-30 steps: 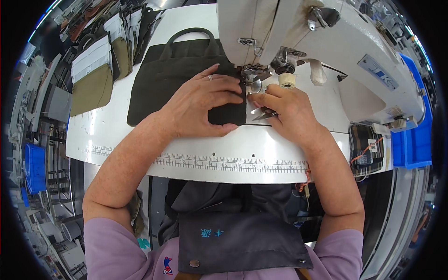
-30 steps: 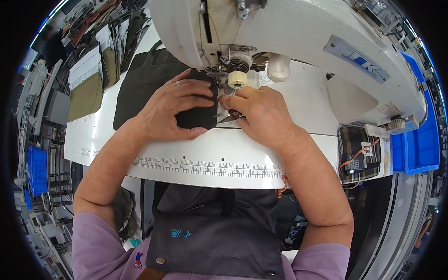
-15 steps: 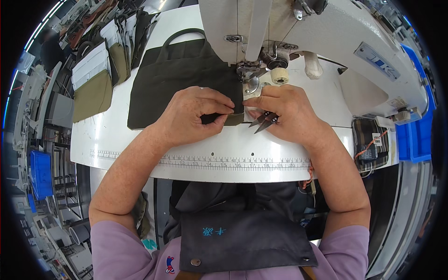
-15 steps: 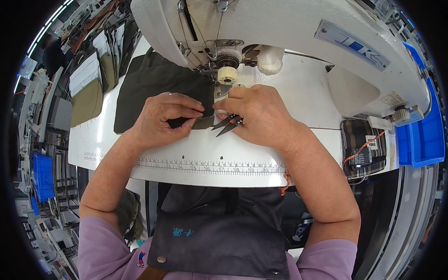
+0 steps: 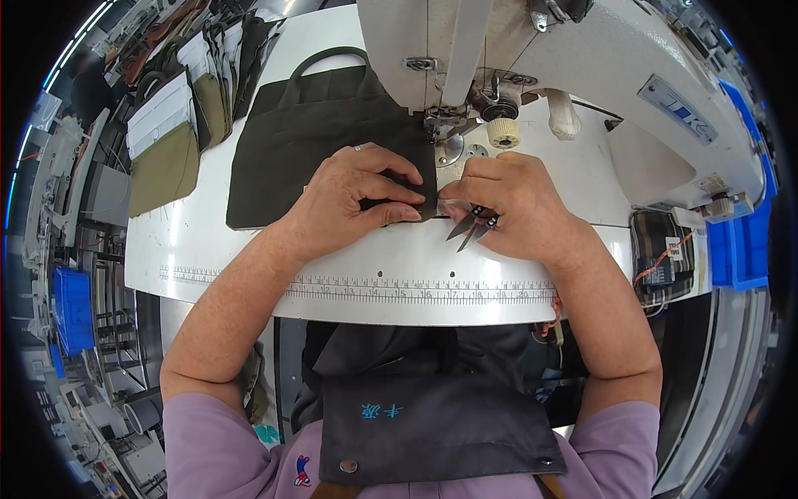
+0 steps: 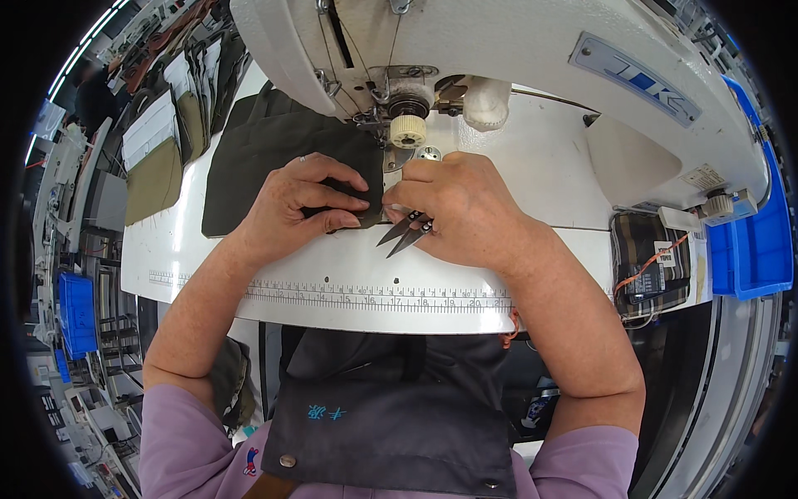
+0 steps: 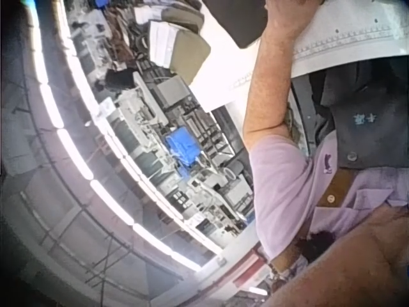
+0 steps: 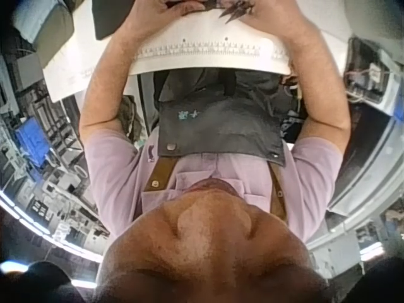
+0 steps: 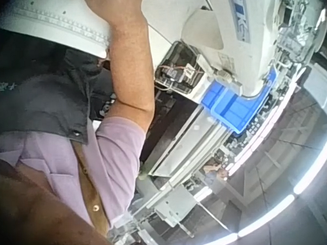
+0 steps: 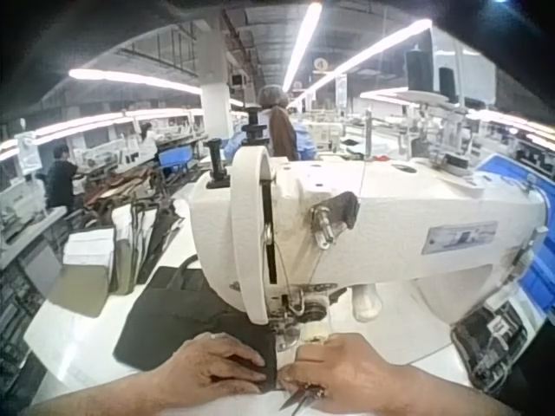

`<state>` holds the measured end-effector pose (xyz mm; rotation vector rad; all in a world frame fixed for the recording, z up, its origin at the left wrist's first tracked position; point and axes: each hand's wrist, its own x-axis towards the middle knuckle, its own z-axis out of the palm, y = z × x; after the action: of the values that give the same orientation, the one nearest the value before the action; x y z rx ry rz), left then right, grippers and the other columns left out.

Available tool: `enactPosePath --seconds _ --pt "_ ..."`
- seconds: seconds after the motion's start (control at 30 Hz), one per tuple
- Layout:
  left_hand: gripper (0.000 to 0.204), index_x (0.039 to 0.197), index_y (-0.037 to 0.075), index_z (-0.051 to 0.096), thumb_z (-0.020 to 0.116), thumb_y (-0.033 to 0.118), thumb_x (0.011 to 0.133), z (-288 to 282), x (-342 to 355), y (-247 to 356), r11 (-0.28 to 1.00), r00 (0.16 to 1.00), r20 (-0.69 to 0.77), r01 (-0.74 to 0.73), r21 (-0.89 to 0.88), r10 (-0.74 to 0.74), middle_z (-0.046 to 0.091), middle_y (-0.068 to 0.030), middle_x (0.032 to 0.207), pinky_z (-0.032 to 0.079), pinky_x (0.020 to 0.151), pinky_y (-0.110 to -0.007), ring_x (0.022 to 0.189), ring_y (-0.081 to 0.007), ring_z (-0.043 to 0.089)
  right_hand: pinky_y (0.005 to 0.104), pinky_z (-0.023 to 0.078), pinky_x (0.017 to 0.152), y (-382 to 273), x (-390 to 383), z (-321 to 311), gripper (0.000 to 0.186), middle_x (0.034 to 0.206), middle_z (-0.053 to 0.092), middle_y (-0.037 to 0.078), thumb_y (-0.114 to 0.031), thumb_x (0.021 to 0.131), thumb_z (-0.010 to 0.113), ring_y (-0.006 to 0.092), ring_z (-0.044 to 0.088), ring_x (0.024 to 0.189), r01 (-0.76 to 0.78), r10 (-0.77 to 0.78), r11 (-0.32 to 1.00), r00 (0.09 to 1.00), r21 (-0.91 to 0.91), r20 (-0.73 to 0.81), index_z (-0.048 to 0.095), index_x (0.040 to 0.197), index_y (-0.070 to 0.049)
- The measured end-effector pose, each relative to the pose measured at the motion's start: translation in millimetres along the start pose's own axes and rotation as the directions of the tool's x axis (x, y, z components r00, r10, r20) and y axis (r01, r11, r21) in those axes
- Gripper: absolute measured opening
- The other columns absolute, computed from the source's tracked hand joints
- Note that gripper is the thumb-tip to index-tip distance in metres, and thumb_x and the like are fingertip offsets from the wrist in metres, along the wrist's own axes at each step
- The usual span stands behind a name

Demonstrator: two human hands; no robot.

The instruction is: Sewing and finishing a leather bag using an industrial sewing machine.

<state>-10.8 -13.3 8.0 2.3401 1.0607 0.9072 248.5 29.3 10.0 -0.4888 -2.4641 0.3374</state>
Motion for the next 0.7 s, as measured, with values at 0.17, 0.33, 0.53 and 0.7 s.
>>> enactPosePath --seconds 0.17,0.33,0.53,0.7 --pt "0.011 0.090 0.011 0.081 0.082 0.014 0.080 2.2 -1.0 -2.2 0.997 0.999 -0.033 0.025 -0.078 -0.028 0.073 0.0004 0.105 0.052 0.085 -0.037 0.092 -0.0205 0.066 0.0379 0.048 0.062 0.0 -0.7 -0.8 0.022 0.077 0.063 -0.001 -0.008 0.073 0.080 0.0237 0.063 0.067 0.000 0.000 1.000 1.000 -0.009 0.010 0.072 0.093 -0.013" --pt "0.016 0.093 0.008 0.078 0.082 0.004 0.078 -0.8 0.5 8.3 0.985 0.992 -0.049 -0.110 0.129 0.118 0.076 -0.0015 0.107 0.054 0.091 -0.039 0.104 -0.0221 0.071 0.0387 0.049 0.061 -5.5 0.7 -0.7 0.021 0.076 0.063 -0.002 -0.012 0.068 0.079 0.0242 0.065 0.067 -0.003 0.003 1.000 1.000 0.010 -0.007 0.072 0.087 -0.015" --pt "0.019 0.094 0.009 0.075 0.081 0.004 0.077 3.0 -2.3 10.4 0.919 0.962 0.005 -0.263 0.294 0.274 0.077 0.0001 0.106 0.055 0.092 -0.041 0.107 -0.0199 0.073 0.0363 0.047 0.061 -6.6 -2.1 -1.1 0.023 0.073 0.063 -0.003 -0.013 0.066 0.078 0.0223 0.063 0.065 0.020 -0.016 0.999 0.994 -0.038 0.105 0.072 0.088 -0.016" --pt "0.016 0.091 0.007 0.074 0.081 0.005 0.077 4.8 -2.6 11.5 0.940 0.972 0.029 -0.231 0.250 0.232 0.076 -0.0020 0.105 0.057 0.087 -0.039 0.099 -0.0211 0.073 0.0366 0.047 0.062 -7.9 -2.1 -3.5 0.023 0.072 0.064 -0.003 -0.012 0.064 0.077 0.0218 0.063 0.065 0.031 -0.028 0.999 0.992 -0.021 0.122 0.072 0.086 -0.017"
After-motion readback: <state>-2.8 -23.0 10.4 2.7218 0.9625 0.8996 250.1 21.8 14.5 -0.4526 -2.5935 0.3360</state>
